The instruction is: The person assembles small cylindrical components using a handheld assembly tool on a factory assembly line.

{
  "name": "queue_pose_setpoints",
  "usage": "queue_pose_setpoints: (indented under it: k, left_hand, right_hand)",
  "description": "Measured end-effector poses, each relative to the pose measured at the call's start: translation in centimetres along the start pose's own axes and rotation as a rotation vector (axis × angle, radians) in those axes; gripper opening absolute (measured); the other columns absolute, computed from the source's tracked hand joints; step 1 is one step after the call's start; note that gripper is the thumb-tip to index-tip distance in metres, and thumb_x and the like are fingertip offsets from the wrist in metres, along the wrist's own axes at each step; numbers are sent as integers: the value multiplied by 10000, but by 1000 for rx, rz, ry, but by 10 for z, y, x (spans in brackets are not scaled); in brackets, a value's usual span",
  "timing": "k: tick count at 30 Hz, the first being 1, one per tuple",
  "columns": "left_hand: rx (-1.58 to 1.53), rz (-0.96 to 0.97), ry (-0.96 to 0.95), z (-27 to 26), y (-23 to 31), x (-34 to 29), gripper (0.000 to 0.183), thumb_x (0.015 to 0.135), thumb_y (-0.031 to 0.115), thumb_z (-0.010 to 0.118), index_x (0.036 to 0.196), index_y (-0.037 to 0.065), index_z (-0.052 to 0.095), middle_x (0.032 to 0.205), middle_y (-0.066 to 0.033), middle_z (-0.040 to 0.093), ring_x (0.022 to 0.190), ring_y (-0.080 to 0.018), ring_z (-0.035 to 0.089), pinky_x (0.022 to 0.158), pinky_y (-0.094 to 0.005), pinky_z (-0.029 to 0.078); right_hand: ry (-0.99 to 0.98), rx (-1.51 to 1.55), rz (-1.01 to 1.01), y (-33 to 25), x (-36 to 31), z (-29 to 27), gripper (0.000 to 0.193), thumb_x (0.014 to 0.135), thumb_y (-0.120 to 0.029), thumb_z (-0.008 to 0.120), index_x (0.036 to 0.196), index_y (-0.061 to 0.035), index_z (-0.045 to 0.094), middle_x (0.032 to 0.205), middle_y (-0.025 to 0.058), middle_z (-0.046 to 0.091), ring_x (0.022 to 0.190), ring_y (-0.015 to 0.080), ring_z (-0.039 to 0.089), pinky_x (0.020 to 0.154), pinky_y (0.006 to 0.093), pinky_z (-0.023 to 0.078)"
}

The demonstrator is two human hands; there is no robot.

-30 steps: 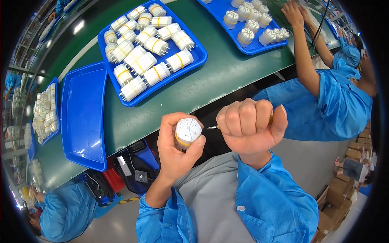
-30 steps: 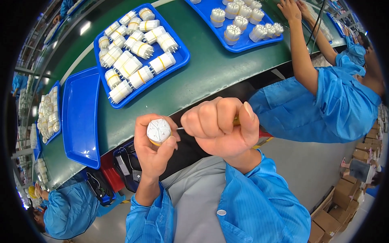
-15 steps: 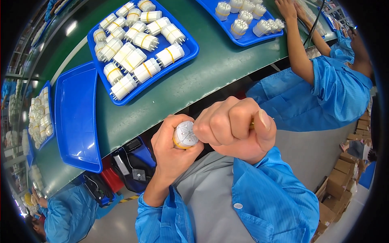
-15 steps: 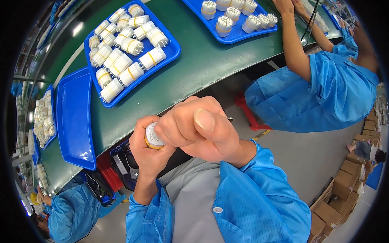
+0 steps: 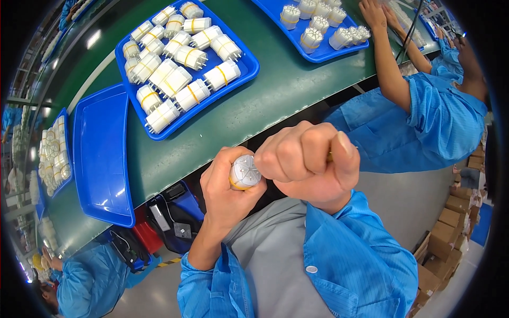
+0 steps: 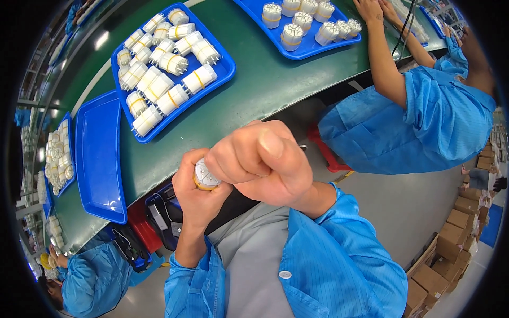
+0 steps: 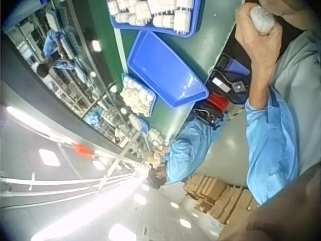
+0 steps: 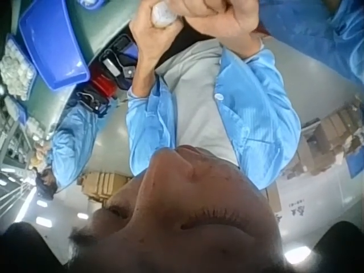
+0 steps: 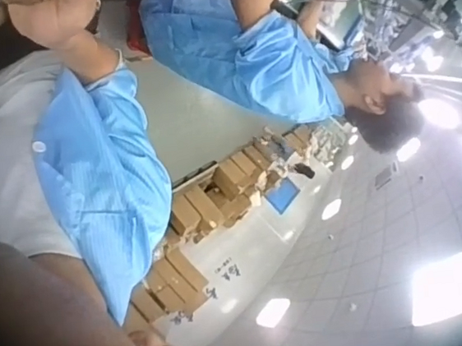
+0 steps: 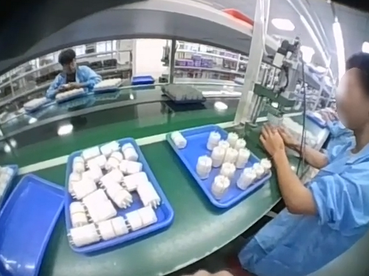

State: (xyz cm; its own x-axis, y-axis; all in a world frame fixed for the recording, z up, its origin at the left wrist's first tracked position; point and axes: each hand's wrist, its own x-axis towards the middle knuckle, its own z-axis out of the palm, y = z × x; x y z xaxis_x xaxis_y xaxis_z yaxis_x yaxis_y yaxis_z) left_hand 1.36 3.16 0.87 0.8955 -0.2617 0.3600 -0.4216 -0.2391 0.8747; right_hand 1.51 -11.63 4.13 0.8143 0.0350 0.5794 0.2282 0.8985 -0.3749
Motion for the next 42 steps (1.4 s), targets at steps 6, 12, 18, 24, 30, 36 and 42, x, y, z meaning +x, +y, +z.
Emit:
queue_pose_setpoints:
  k: [6, 12, 18, 24, 30, 36, 42]
  left_hand:
    - [20, 43, -4, 2, -3, 0, 401, 611, -36, 783, 966, 28, 606, 816, -95, 642, 687, -210, 642, 620, -296, 509]
    - [16, -39, -1, 8, -7, 1, 366, 649, -1, 781, 970, 29, 608, 837, -102, 650, 690, -217, 643, 636, -305, 517]
    - [-199, -120, -99, -5, -4, 36, 530, 837, 81, 644, 1302, -20, 409, 1114, -160, 566, 991, -197, 561, 899, -345, 457]
    - [464, 118, -14, -15, -1, 139, 415, 850, 127, 677, 1222, -13, 557, 1175, -193, 628, 1042, -331, 633, 908, -377, 484]
    - [842, 223, -235, -24, -38, 160, 445, 900, 228, 636, 1310, 63, 585, 1224, -187, 601, 1198, -358, 492, 1037, -412, 376]
    - [908, 264, -225, -26, -48, 168, 406, 946, 262, 573, 1337, 158, 604, 1346, -159, 531, 1280, -340, 434, 1085, -466, 302]
    - [884, 225, -251, -27, -51, 174, 413, 924, 277, 612, 1318, 153, 614, 1370, -166, 516, 1296, -363, 412, 1102, -489, 281]
  right_hand:
    - [33, -23, 92, 2, -1, -5, 475, 1045, -277, 378, 610, -90, 358, 550, -11, 328, 514, 109, 244, 501, 308, 243]
    - [122, -36, 101, 7, -6, -15, 479, 1046, -291, 371, 611, -90, 359, 555, -8, 342, 510, 110, 257, 511, 308, 255]
    - [215, -69, -149, -21, 3, -26, 489, 1042, -385, 330, 628, -126, 342, 550, -17, 359, 495, 116, 273, 520, 302, 259]
    - [232, -210, -195, -29, -7, -39, 469, 1035, -368, 337, 633, -126, 339, 542, -12, 349, 488, 117, 263, 511, 299, 256]
    - [451, -896, -140, -65, 13, -75, 376, 997, -260, 480, 696, -36, 470, 588, 30, 462, 501, 122, 359, 492, 292, 308]
    - [664, -2120, 125, -107, 67, -117, 419, 795, -424, 701, 1048, -94, 653, 824, 117, 651, 759, 307, 650, 656, 419, 492]
    - [456, -2428, 313, -108, 75, -147, 498, 794, -472, 683, 1125, -101, 672, 960, 140, 700, 887, 331, 685, 755, 438, 538]
